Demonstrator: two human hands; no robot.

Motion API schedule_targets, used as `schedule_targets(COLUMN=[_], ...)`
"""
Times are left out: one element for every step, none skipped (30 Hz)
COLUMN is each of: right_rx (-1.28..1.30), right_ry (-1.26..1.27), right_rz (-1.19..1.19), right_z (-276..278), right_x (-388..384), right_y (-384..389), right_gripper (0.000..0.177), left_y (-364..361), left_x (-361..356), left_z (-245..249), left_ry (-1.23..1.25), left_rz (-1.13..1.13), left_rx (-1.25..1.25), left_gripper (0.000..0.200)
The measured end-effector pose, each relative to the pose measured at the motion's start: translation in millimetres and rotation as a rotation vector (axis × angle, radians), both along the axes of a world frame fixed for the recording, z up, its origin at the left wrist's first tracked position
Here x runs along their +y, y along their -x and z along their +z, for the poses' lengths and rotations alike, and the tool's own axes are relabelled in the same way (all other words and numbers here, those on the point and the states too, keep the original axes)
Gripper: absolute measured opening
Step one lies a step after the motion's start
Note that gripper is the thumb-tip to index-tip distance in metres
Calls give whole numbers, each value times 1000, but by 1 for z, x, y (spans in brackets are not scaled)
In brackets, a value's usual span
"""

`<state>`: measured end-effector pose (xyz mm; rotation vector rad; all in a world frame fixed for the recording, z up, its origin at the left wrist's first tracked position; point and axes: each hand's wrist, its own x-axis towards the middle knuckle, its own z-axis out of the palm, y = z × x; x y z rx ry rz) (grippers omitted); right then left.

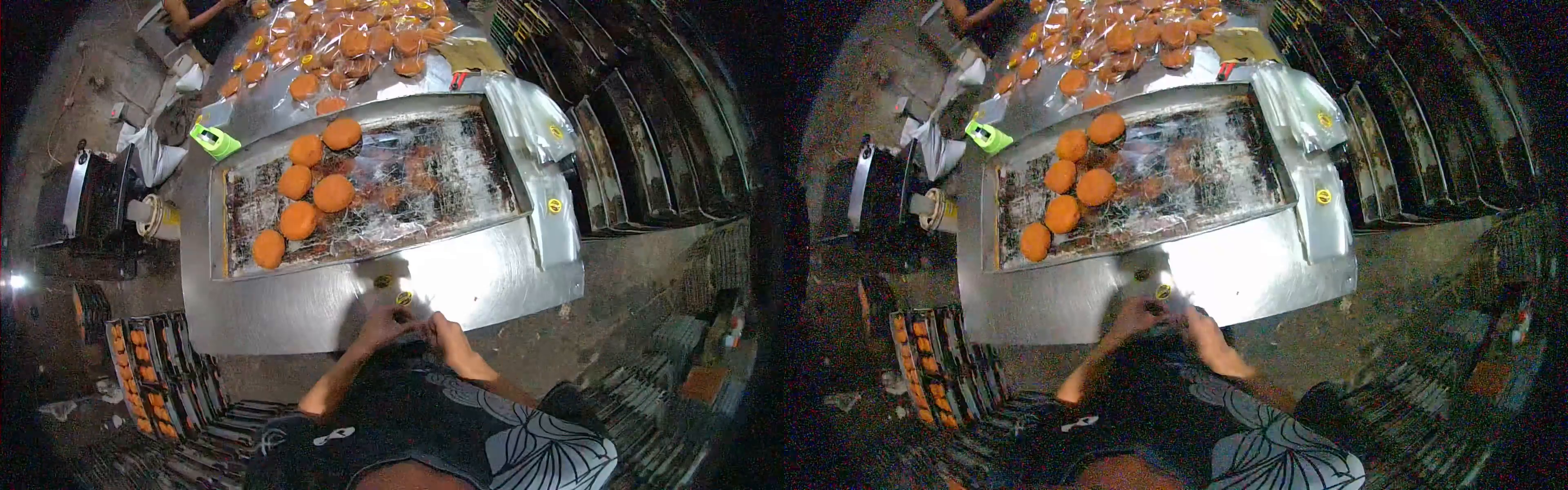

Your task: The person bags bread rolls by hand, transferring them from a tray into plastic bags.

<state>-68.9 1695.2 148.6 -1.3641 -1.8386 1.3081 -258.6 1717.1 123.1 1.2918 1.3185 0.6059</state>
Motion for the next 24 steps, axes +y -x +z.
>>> schedule_targets(right_rx=[-49,-64,-29,8,128,671,1231,1068,850,1257,1408,1423,1418,1307,836,386,8,-157,-647,-677,-557,-550,-391,-235], right_ry=[-8,-16,171,361,534,890,1223,859,518,496,712,844,973,1022,488,-117,-163,-587,-920,-760,-726,-724,-674,-614], right_rz=[-22,-14,-103,-197,-74,-217,-368,-321,-339,-600,-258,-130,0,-103,269,423,409,151,133,277,215,215,32,-147], right_z=[-28,-20,-11,3,26,22,17,40,64,67,65,43,21,-29,-44,-59,3,-7,-9,-40,-44,-43,-36,-25], right_x=[-9,-5,2,10,26,45,62,71,79,89,83,77,70,70,98,126,150,178,215,252,256,247,228,201], right_y=[-1,3,13,24,33,40,49,66,84,121,132,151,171,197,205,213,207,211,207,200,201,212,220,224], right_gripper=[37,37,34,31,39,38,37,37,41,42,40,38,37,36,44,57,68,67,66,65,60,60,57,54], left_y=[-7,-13,-21,-22,-20,-16,-12,-6,4,15,8,42,76,110,130,150,171,192,212,227,240,251,261,267], left_x=[1,3,1,3,5,3,0,-1,-2,4,28,29,30,31,31,32,34,37,38,36,35,34,34,31], left_z=[15,26,29,30,29,29,52,56,46,26,-17,-26,-36,-45,-18,12,-1,2,14,22,26,31,33,31], left_ry=[-34,-78,-70,-79,-217,-343,-674,-582,-518,-458,-662,-545,-405,-251,-208,-158,-383,-375,-344,-311,-309,-279,-253,-255], left_rz=[-72,-143,63,65,137,211,95,34,207,378,549,496,459,442,518,584,907,921,1078,1230,1230,1251,1271,1273], left_rx=[-28,-56,-64,-73,-147,-217,52,-58,-43,-28,-848,-1089,-1343,-1569,-1453,-1338,-1194,-1185,-1137,-1081,-1069,-1161,-1261,-1264], left_gripper=[26,25,20,20,16,14,20,19,27,35,42,44,46,48,36,27,24,24,25,26,26,25,25,25])
